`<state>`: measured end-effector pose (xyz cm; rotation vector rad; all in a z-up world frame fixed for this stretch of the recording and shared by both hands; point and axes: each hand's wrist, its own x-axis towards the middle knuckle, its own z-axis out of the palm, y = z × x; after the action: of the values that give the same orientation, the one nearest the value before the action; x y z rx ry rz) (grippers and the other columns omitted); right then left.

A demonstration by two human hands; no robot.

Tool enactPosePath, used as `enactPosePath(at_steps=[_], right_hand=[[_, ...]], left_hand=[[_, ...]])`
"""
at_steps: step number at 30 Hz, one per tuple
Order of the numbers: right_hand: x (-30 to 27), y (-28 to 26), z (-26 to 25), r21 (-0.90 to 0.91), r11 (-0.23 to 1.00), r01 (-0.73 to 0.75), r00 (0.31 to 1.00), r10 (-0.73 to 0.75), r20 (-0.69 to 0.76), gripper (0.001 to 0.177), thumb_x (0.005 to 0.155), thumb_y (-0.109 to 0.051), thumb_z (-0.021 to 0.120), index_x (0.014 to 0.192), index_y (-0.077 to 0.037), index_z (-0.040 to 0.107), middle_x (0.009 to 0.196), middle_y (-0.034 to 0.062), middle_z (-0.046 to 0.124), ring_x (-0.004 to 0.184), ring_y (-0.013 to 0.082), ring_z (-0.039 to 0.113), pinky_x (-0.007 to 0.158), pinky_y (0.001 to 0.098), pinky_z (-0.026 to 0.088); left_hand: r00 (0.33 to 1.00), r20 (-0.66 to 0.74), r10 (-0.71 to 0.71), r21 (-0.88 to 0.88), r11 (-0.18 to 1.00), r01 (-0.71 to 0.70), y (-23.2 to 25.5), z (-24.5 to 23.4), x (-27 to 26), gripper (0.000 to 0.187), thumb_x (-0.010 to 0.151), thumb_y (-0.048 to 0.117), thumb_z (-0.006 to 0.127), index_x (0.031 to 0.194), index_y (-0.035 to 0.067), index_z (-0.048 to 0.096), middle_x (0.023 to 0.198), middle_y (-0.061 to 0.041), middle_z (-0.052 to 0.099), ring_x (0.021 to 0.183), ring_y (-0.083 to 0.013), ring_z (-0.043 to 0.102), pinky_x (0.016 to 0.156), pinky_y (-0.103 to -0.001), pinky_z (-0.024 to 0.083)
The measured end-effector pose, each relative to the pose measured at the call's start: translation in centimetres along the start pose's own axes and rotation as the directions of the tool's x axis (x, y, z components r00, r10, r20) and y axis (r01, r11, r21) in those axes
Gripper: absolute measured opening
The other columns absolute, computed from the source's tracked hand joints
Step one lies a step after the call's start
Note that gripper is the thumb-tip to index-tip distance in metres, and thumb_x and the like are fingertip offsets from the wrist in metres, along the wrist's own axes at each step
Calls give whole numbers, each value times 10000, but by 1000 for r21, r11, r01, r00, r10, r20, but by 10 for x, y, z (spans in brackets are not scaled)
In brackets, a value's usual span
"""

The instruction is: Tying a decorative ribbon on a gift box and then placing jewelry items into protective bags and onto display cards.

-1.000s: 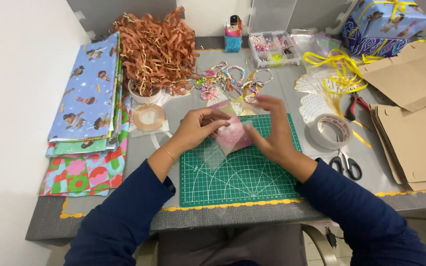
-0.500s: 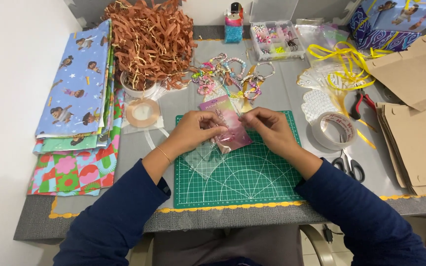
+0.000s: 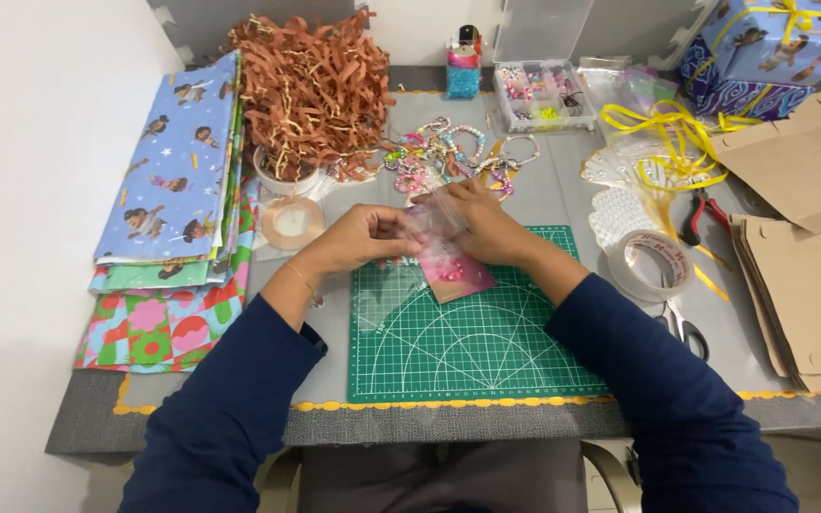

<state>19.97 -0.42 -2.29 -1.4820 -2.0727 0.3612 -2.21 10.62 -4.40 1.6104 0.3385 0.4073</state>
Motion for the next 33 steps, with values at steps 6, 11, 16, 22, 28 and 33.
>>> enactPosePath(at_steps=[6, 11, 16, 22, 28, 33], right_hand=[[-27, 37, -18, -2, 987, -158, 987, 158, -16, 443, 815, -138, 802, 1236, -63, 686, 1033, 203, 686, 989, 424, 630, 912, 534, 480], [-73, 61, -50, 278, 800, -531, 845, 521, 115, 145, 895, -128, 727, 1021, -61, 749, 791, 112, 744, 550, 229, 689, 552, 355, 567], [-102, 92, -57, 590, 614, -523, 744, 667, -35, 165, 971, -86, 681, 1133, -54, 690, 722, 95, 644, 549, 187, 633, 458, 275, 537], [-101, 104, -59, 656, 592, -469, 706, 697, -124, 153, 1004, -113, 677, 1152, -88, 711, 683, 60, 591, 519, 150, 596, 444, 243, 516], [-98, 85, -63, 674, 589, -445, 708, 693, -137, 139, 1012, -84, 665, 1143, -66, 708, 690, 67, 585, 536, 139, 591, 478, 239, 531], [-98, 84, -59, 688, 579, -437, 709, 693, -132, 139, 1003, -85, 669, 1136, -75, 708, 686, 54, 591, 539, 122, 590, 468, 229, 528]], left_hand=[[998, 64, -30, 34, 999, 28, -3, -1, 1, 304, 817, 149, 857, 1066, 22, 739, 778, -69, 748, 633, -82, 687, 459, -190, 562], [992, 112, -53, 27, 998, 51, -10, -2, 2, 307, 819, 178, 858, 1068, 37, 747, 777, -79, 756, 632, -94, 684, 457, -192, 564], [985, 119, -124, 27, 992, 122, -4, -2, -1, 346, 822, 140, 848, 1121, 23, 717, 830, -132, 767, 643, -125, 702, 457, -189, 561], [980, 94, -176, 56, 984, 172, 1, -1, -1, 384, 828, 137, 840, 1148, -5, 683, 851, -161, 769, 636, -138, 717, 435, -188, 559], [975, 76, -209, 98, 975, 202, 5, 2, -2, 397, 833, 149, 834, 1152, -25, 673, 840, -173, 769, 640, -146, 726, 425, -182, 565], [970, 86, -229, 100, 970, 220, 8, 4, -1, 380, 866, 163, 801, 1167, -27, 668, 846, -179, 769, 645, -147, 727, 426, -185, 569]])
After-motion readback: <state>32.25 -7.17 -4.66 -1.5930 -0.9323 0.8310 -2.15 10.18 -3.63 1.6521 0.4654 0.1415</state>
